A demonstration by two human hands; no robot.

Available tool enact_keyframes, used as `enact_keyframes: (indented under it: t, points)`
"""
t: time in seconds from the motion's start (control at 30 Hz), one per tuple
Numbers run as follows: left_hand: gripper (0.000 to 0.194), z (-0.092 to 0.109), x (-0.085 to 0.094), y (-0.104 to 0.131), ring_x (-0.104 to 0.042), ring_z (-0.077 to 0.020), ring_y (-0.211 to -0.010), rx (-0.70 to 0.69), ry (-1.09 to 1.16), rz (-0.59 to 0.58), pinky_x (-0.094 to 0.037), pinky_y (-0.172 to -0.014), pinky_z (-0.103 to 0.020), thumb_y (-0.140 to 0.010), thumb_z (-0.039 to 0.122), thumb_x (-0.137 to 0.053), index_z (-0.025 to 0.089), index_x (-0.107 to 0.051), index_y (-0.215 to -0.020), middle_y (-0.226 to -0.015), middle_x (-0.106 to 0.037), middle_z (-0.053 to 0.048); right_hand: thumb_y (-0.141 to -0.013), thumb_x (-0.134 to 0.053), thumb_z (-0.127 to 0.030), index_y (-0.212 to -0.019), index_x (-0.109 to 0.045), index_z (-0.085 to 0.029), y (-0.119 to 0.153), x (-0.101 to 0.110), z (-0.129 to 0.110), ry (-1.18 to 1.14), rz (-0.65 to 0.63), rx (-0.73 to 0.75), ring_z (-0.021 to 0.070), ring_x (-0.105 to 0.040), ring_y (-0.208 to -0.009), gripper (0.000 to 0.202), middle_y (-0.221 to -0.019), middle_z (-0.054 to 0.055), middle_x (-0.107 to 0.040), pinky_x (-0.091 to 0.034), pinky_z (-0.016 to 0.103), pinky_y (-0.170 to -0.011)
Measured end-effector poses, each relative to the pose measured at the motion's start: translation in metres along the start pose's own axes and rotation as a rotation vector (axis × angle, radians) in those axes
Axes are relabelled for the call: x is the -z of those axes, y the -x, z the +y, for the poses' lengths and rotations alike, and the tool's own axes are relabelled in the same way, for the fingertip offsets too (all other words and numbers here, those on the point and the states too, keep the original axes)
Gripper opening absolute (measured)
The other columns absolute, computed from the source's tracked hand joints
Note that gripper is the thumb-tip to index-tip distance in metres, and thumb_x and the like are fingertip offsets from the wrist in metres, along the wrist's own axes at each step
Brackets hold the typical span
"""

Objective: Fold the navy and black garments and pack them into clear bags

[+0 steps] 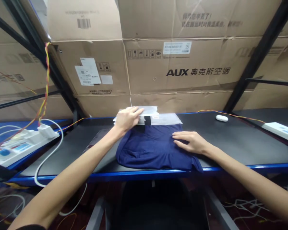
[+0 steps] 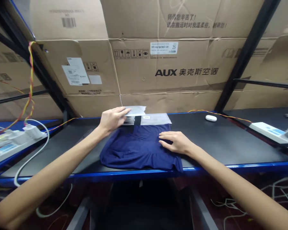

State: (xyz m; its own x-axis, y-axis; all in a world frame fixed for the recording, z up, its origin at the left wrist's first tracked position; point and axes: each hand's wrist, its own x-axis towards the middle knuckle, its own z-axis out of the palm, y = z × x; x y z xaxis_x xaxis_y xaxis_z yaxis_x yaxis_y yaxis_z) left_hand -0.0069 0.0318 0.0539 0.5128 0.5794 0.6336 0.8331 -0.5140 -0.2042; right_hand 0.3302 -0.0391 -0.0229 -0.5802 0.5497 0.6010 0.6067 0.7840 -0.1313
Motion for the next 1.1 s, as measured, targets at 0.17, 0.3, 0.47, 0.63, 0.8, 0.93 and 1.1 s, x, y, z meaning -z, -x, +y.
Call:
enact_keyframes:
  t: [0.17,0.3,0.47,0.63,0.8,0.93,1.1]
  points:
    - [0.038,-0.051,-0.03,0.005,-0.058,-0.0288,-0.125,0.19,-0.004,-0.056,-0.052,-0.098,-0.045,-0.094,0.019,-0.05,0.027,-0.065,-0.128,-0.134,-0.064,-0.004,-0.091,-0.062,-0.028,-0.105,-0.076,-0.024,-0.001,-0.003,0.001,-0.01,-0.088,0.012,0.0237,-0.069,-0.11,0.021,-0.115,0.006,-0.074,-0.054,0.041,-0.103]
    - [0.044,-0.061,-0.045,0.014,-0.051,-0.0251,-0.133,0.175,0.07,-0.151,-0.044,-0.11,-0.04,-0.09,0.026,-0.055,0.024,-0.061,-0.133,-0.144,-0.056,-0.005,-0.093,-0.06,-0.03,-0.107,-0.076,-0.021,-0.002,-0.001,0.002,-0.02,-0.126,0.003,0.0239,-0.068,-0.113,0.022,-0.117,0.008,-0.073,-0.052,0.041,-0.104]
    - [0.05,-0.061,-0.047,0.017,-0.05,-0.0231,-0.135,0.195,0.102,-0.19,-0.04,-0.113,-0.035,-0.087,0.031,-0.053,0.025,-0.058,-0.137,-0.146,-0.053,-0.004,-0.093,-0.061,-0.034,-0.114,-0.073,-0.024,-0.005,0.0,0.002,-0.044,-0.171,-0.023,0.0237,-0.066,-0.115,0.026,-0.121,0.007,-0.072,-0.052,0.04,-0.104]
    - [0.051,-0.054,-0.042,0.017,-0.045,-0.0272,-0.138,0.193,0.096,-0.18,-0.032,-0.118,-0.043,-0.088,0.032,-0.053,0.02,-0.057,-0.137,-0.147,-0.051,-0.008,-0.096,-0.057,-0.04,-0.121,-0.07,-0.025,-0.015,-0.001,0.004,-0.046,-0.207,-0.066,0.0246,-0.063,-0.12,0.032,-0.126,0.008,-0.069,-0.05,0.042,-0.106]
    - [0.049,-0.014,-0.031,0.024,-0.036,-0.0259,-0.145,-0.092,0.284,-0.199,-0.024,-0.122,-0.045,-0.096,0.041,-0.046,0.017,-0.056,-0.138,-0.151,-0.046,-0.01,-0.096,-0.051,-0.052,-0.135,-0.061,-0.023,-0.039,-0.007,0.003,-0.077,-0.329,-0.149,0.0284,-0.048,-0.136,0.049,-0.145,0.011,-0.055,-0.038,0.047,-0.115]
    - [0.061,0.015,-0.029,0.035,-0.036,-0.023,-0.145,-0.145,0.507,-0.475,-0.028,-0.12,-0.037,-0.098,0.058,-0.04,0.024,-0.045,-0.148,-0.157,-0.037,-0.007,-0.093,-0.046,-0.067,-0.149,-0.044,-0.022,-0.055,-0.016,-0.002,-0.117,-0.496,-0.224,0.0306,-0.025,-0.148,0.072,-0.159,0.012,-0.033,-0.023,0.049,-0.121]
    - [0.071,0.019,-0.037,0.045,-0.022,-0.0273,-0.15,-0.098,0.551,-0.641,-0.018,-0.123,-0.041,-0.095,0.066,-0.042,0.026,-0.035,-0.153,-0.163,-0.023,-0.006,-0.092,-0.041,-0.071,-0.154,-0.035,-0.026,-0.057,-0.022,-0.003,-0.138,-0.565,-0.246,0.0286,-0.016,-0.151,0.076,-0.162,0.007,-0.024,-0.012,0.049,-0.124]
